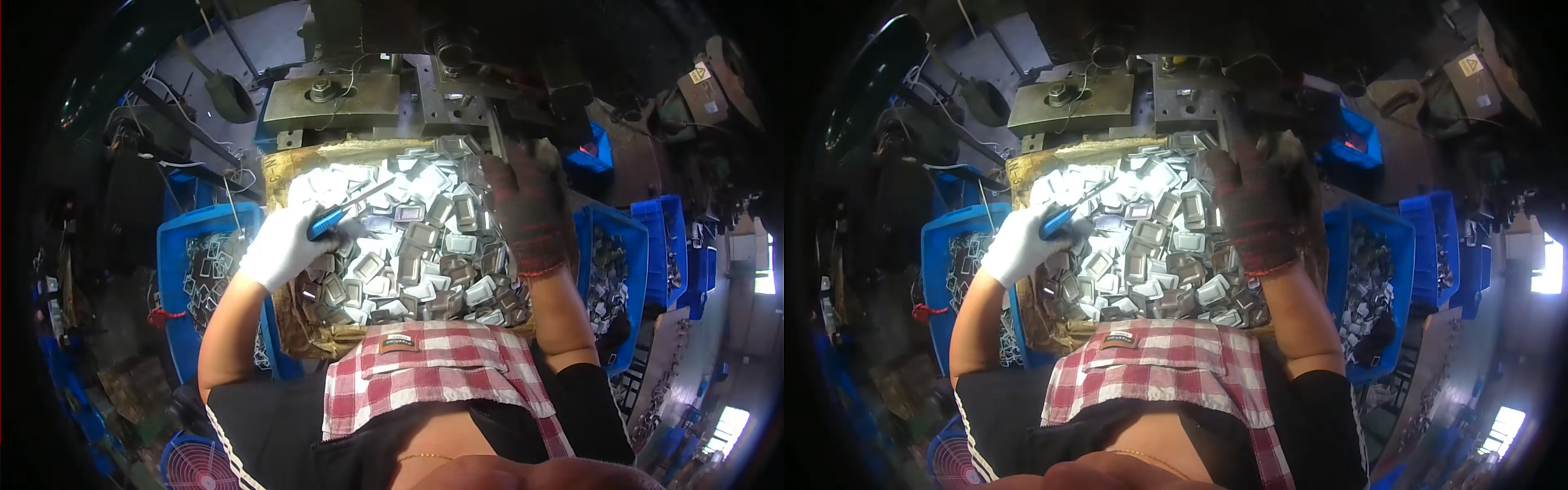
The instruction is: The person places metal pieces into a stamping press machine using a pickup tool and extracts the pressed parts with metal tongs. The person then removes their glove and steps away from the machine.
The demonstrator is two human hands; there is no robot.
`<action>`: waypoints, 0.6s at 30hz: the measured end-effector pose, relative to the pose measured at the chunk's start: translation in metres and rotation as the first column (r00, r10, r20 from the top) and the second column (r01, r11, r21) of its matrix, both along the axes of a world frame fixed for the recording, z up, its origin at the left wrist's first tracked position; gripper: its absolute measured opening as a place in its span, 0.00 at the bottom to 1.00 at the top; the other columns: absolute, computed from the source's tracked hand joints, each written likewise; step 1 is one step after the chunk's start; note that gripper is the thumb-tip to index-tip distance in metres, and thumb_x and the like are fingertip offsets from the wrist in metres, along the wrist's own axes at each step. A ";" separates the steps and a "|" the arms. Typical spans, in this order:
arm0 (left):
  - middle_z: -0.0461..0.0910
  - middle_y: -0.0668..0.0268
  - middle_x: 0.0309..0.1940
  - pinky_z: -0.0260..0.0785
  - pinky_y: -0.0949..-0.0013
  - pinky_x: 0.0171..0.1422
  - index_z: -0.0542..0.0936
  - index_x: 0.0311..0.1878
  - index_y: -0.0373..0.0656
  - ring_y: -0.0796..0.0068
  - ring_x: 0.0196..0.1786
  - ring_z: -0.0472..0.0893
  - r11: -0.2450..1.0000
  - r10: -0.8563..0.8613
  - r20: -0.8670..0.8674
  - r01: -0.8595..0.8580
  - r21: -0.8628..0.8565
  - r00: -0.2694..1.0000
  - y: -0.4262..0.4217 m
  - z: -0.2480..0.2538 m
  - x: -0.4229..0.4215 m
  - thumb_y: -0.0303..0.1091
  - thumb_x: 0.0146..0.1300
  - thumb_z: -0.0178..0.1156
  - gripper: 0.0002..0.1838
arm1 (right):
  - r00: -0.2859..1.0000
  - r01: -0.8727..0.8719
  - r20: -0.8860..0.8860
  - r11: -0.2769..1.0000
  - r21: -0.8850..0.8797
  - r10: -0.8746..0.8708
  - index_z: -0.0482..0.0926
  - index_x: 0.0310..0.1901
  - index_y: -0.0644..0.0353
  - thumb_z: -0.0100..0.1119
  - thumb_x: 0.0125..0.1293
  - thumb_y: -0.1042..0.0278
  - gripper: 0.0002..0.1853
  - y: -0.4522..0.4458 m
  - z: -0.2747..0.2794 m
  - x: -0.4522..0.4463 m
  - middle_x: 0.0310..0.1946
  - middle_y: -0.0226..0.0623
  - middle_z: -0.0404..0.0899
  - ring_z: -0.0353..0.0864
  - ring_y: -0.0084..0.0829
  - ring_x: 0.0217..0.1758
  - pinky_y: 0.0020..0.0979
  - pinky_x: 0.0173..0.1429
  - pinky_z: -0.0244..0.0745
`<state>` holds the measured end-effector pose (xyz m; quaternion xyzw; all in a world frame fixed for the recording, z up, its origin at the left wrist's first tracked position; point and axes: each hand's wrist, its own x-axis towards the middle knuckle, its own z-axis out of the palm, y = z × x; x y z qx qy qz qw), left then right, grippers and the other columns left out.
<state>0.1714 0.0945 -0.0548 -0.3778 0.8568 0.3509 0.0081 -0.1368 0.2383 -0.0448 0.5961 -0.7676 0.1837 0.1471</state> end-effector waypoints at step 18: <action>0.83 0.66 0.35 0.76 0.72 0.39 0.81 0.47 0.38 0.79 0.34 0.82 0.756 0.571 -0.474 -0.203 0.622 0.670 -0.030 -0.015 -0.064 0.38 0.64 0.70 0.15 | 0.142 -0.188 0.982 0.971 0.149 -0.123 0.77 0.66 0.59 0.62 0.74 0.64 0.21 0.064 0.048 0.071 0.31 0.28 0.81 0.73 0.14 0.25 0.22 0.29 0.71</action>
